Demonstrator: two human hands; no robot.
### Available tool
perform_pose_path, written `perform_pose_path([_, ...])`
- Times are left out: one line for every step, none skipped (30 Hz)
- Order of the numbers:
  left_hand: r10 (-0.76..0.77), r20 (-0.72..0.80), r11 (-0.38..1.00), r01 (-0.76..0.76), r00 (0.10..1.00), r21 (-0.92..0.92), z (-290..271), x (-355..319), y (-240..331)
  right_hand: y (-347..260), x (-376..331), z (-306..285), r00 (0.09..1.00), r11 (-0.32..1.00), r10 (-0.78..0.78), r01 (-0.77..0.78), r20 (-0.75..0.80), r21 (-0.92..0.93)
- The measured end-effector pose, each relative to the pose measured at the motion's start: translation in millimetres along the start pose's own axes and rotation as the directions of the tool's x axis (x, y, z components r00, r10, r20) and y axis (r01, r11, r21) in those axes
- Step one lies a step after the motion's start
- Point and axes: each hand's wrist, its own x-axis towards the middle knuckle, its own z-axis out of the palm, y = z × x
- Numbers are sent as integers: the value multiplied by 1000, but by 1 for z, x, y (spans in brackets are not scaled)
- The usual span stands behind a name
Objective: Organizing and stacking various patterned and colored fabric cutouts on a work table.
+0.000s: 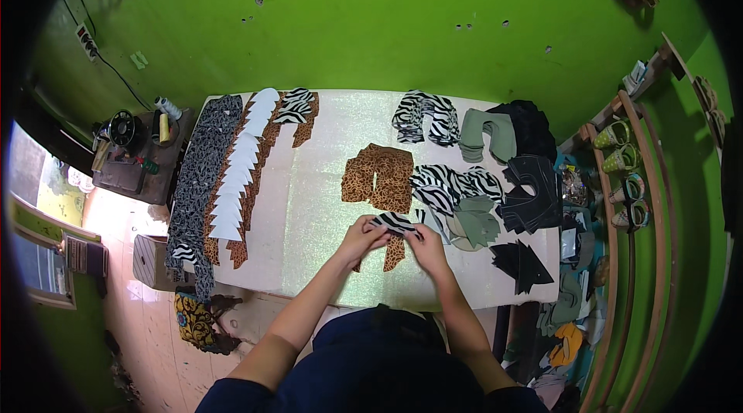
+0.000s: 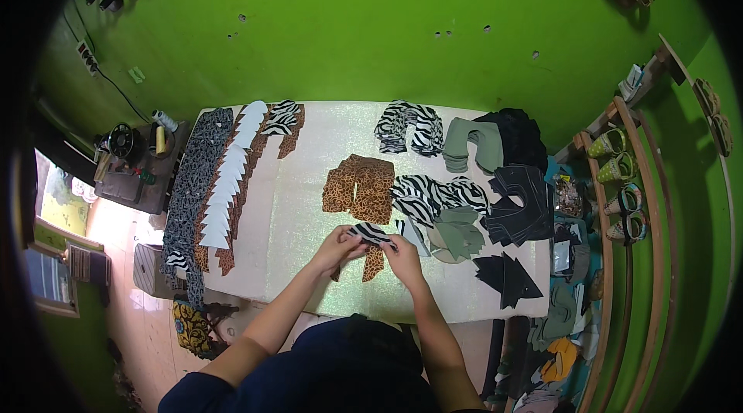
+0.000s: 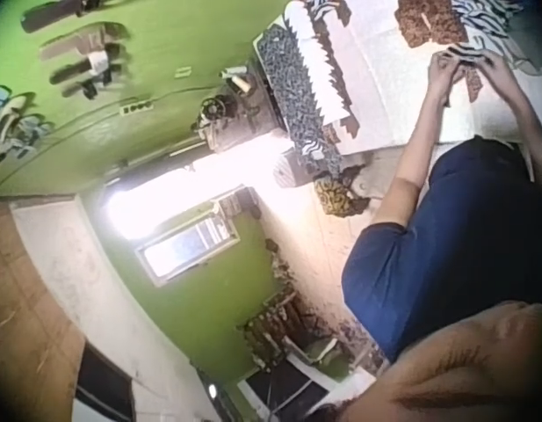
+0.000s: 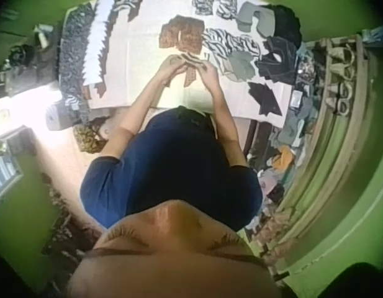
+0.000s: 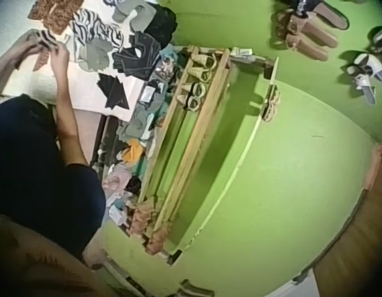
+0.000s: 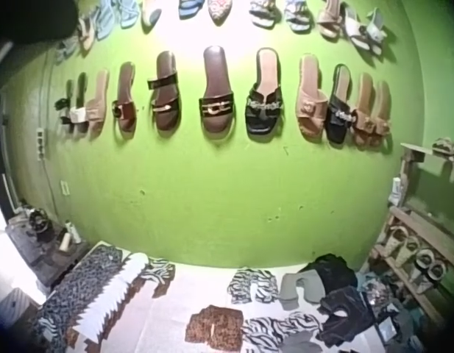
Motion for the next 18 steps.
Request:
perform_pose_path([38,76,987,-49,996,154,-11,-2,4,0,3,3,992,981,124,-124,10,149])
perform_pose_path([31,35,976,-38,999,213,-19,-5,4,-1,5,6,994,982,112,-114,22,148])
perform_pose_path([32,30,976,-37,999,213,-26,-7,5,1,7,11,993,982,111,-114,27,150])
perform_pose_path([106,30,933,-109,994,343,-34,-8,4,3,10,17,993,988,106,-111,51,106])
perform_pose_path([178,40,867,-176,983,466,-40,-8,2,5,12,22,992,992,102,-106,75,61])
perform_pose_path([261,-22,771,-195,965,607,-40,-9,1,5,15,26,990,991,119,-123,81,48])
perform_pose_path([261,-27,773,-192,965,605,-42,-11,1,4,16,30,989,991,119,-124,87,48])
perform_pose_path([309,-62,680,-174,949,713,-43,-14,0,3,18,34,990,992,126,-124,61,-28])
perform_pose_path([358,-87,574,-146,930,805,-39,-19,3,5,20,36,991,986,131,-127,31,-104])
perform_pose_path([356,-88,576,-145,930,804,-35,-21,5,9,21,40,991,984,131,-128,14,-120])
perform_pose_path([375,-94,516,-124,922,848,-32,-22,6,13,21,41,991,984,133,-131,14,-122])
perform_pose_path([397,-106,456,-95,912,885,-32,-25,6,10,21,43,991,981,130,-125,24,-146])
perform_pose_path([396,-112,459,-91,911,884,-35,-25,6,8,20,44,991,978,128,-120,32,-170])
perform_pose_path([389,-124,437,-64,913,897,-37,-24,5,9,20,47,991,978,128,-120,36,-171])
perform_pose_path([380,-133,413,-39,916,910,-38,-23,4,10,19,49,996,973,94,-90,9,-211])
perform_pose_path([377,-133,415,-39,917,909,-38,-22,3,11,18,50,998,966,58,-61,-17,-252])
perform_pose_path([391,-142,447,-52,909,893,-39,-21,1,12,17,51,998,965,61,-63,-17,-255])
perform_pose_path([406,-158,477,-62,900,877,-39,-20,1,7,16,50,994,951,107,-102,3,-292])
